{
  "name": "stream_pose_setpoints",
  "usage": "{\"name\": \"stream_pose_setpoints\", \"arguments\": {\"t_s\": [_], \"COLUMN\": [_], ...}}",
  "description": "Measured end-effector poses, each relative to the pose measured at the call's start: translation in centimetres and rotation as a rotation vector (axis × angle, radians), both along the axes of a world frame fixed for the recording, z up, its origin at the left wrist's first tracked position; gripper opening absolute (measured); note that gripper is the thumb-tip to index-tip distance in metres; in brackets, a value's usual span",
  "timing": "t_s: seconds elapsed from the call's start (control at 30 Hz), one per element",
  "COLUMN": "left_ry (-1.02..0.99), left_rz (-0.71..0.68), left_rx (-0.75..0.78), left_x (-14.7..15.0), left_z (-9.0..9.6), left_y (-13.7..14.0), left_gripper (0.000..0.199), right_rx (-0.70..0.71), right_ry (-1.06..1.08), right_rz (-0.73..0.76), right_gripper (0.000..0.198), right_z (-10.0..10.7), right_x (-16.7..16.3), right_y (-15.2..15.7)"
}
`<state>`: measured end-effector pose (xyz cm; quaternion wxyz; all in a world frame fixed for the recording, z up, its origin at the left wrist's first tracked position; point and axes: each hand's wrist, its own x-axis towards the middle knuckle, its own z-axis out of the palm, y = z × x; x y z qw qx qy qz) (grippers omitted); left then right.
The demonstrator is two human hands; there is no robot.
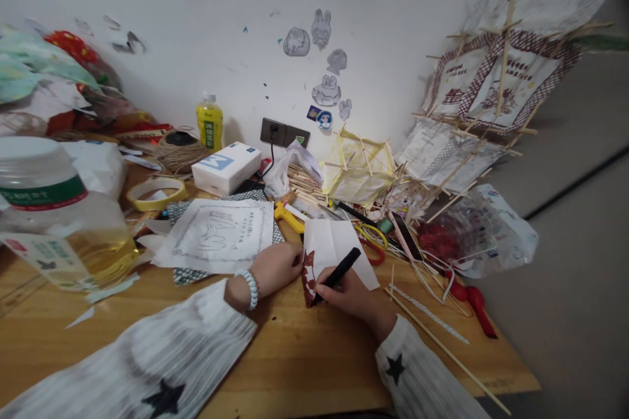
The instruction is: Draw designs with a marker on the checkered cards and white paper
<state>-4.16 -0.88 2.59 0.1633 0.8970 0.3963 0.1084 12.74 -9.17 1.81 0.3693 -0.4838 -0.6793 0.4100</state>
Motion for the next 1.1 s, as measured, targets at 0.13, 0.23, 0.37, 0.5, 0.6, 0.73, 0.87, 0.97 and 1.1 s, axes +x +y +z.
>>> {"name": "stream_pose_setpoints", "arguments": {"t_s": [0.13, 0.23, 0.37, 0.5, 0.6, 0.73, 0.87, 0.97, 1.1], "left_ry": [-0.002, -0.004, -0.006, -0.004, -0.002, -0.005, -0.009, -0.014, -0.019], "left_rz": [-0.011, -0.015, -0.01, -0.011, -0.011, -0.005, -0.009, -0.01, -0.004], "left_rx": [0.006, 0.004, 0.004, 0.002, 0.005, 0.01, 0.008, 0.009, 0.004], "left_x": [0.0, 0.0, 0.0, 0.0, 0.0, 0.0, 0.0, 0.0, 0.0], "left_z": [0.0, 0.1, 0.2, 0.1, 0.1, 0.1, 0.0, 0.0, 0.0], "left_y": [0.0, 0.0, -0.1, 0.0, 0.0, 0.0, 0.0, -0.1, -0.2], "left_gripper": [0.015, 0.016, 0.017, 0.015, 0.016, 0.017, 0.015, 0.015, 0.014], "right_rx": [-0.018, -0.019, -0.013, -0.011, -0.023, -0.017, -0.022, -0.023, -0.039], "right_ry": [-0.002, -0.009, -0.006, 0.002, -0.008, 0.002, 0.027, 0.064, 0.079], "right_rz": [-0.015, -0.05, -0.044, -0.049, -0.053, -0.055, -0.051, -0.117, -0.184], "right_gripper": [0.024, 0.027, 0.029, 0.028, 0.03, 0.033, 0.035, 0.038, 0.041], "right_z": [0.2, -0.1, -0.7, -1.0, -0.9, -0.6, -0.8, -1.1, -1.4], "right_x": [-0.2, 0.0, 0.4, 0.6, 0.5, 0.4, 0.6, 0.8, 0.8], "right_y": [-0.1, 0.0, 0.2, 0.2, 0.2, 0.1, 0.2, 0.4, 0.8]}}
